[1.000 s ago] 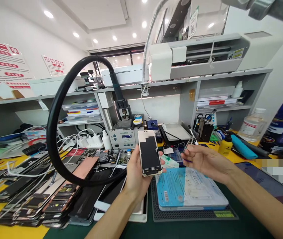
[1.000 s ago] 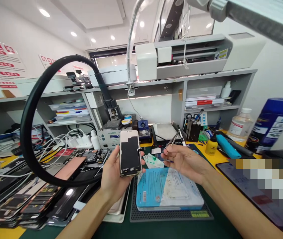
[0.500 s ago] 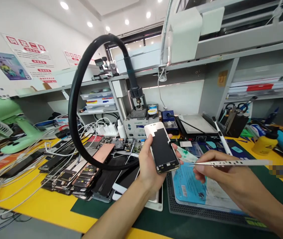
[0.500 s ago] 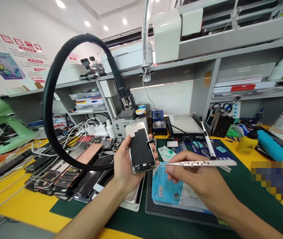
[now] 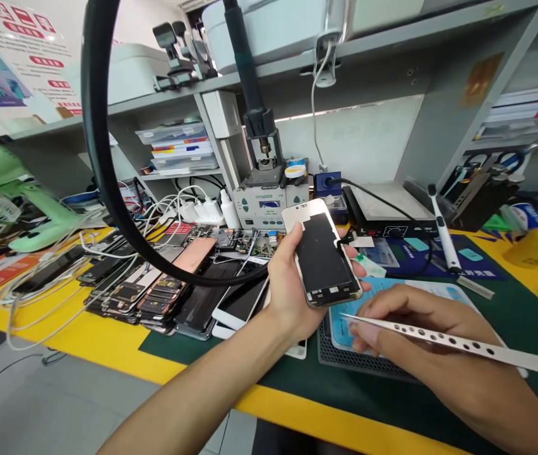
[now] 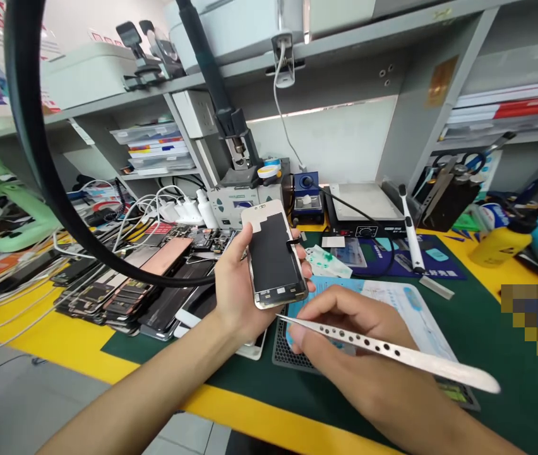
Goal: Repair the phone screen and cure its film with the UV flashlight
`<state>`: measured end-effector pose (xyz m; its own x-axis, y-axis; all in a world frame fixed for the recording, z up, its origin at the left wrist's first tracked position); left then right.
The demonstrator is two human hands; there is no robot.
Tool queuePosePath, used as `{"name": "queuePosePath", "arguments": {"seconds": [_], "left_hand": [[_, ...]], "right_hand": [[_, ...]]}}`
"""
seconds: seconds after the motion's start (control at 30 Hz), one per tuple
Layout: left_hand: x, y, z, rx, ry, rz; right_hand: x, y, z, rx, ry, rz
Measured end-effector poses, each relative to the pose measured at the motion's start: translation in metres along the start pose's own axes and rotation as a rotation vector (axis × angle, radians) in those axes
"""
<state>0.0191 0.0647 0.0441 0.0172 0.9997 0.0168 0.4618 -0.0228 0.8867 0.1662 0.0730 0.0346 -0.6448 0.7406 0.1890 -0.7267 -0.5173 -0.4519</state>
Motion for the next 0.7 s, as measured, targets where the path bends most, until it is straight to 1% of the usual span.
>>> {"name": "queuePosePath", "arguments": {"seconds": [0.1, 0.2, 0.33, 0.37, 0.43, 0.47, 0.5, 0.53, 0.57, 0.6, 0.67, 0.7], "left_hand": [[-0.001, 0.003, 0.002, -0.019, -0.017, 0.037], [-0.003, 0.007, 0.005, -0.010, -0.018, 0.058], [-0.007, 0.008, 0.007, -0.022, 0.021, 0.023], [-0.007, 0.008, 0.007, -0.036, 0.033, 0.009], [-0.008, 0.008, 0.007, -0.058, 0.052, -0.018], [-0.009, 0.008, 0.007, -0.059, 0.065, -0.034], [-0.009, 0.007, 0.007, -0.055, 0.077, -0.047], [-0.009, 0.007, 0.007, -0.048, 0.087, -0.062], [-0.009, 0.007, 0.007, -0.041, 0.097, -0.076], [-0.009, 0.006, 0.007, -0.035, 0.107, -0.091], [-0.009, 0.006, 0.007, -0.022, 0.131, -0.114], [-0.010, 0.005, 0.007, -0.013, 0.148, -0.125]], "right_hand": [[-0.003, -0.001, 0.007, -0.127, -0.108, -0.131], [-0.009, 0.003, 0.013, -0.213, -0.200, -0.207], [-0.013, 0.006, 0.013, -0.265, -0.184, -0.241], [-0.012, 0.005, 0.011, -0.265, -0.168, -0.242], [-0.009, 0.002, 0.006, -0.238, -0.159, -0.190], [-0.007, 0.001, 0.004, -0.216, -0.169, -0.148], [-0.006, 0.002, 0.004, -0.187, -0.214, -0.058], [-0.005, 0.003, 0.003, -0.164, -0.248, 0.001], [-0.004, 0.002, 0.004, -0.146, -0.275, 0.018], [-0.004, 0.002, 0.004, -0.136, -0.293, 0.021], [-0.003, -0.001, 0.005, -0.153, -0.251, -0.109], [-0.004, 0.000, 0.008, -0.162, -0.248, -0.132]]}}
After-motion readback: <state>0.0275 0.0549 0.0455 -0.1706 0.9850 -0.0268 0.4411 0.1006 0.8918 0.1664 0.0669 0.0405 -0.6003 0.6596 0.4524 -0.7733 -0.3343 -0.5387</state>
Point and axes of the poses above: each hand's wrist, its own x-axis towards the middle knuckle, its own y-axis out of the palm, z = x × y, the point moved 5 cm from there along x, towards the middle knuckle, and after that the axes turned 7 degrees about -x, right-handed, at the moved point
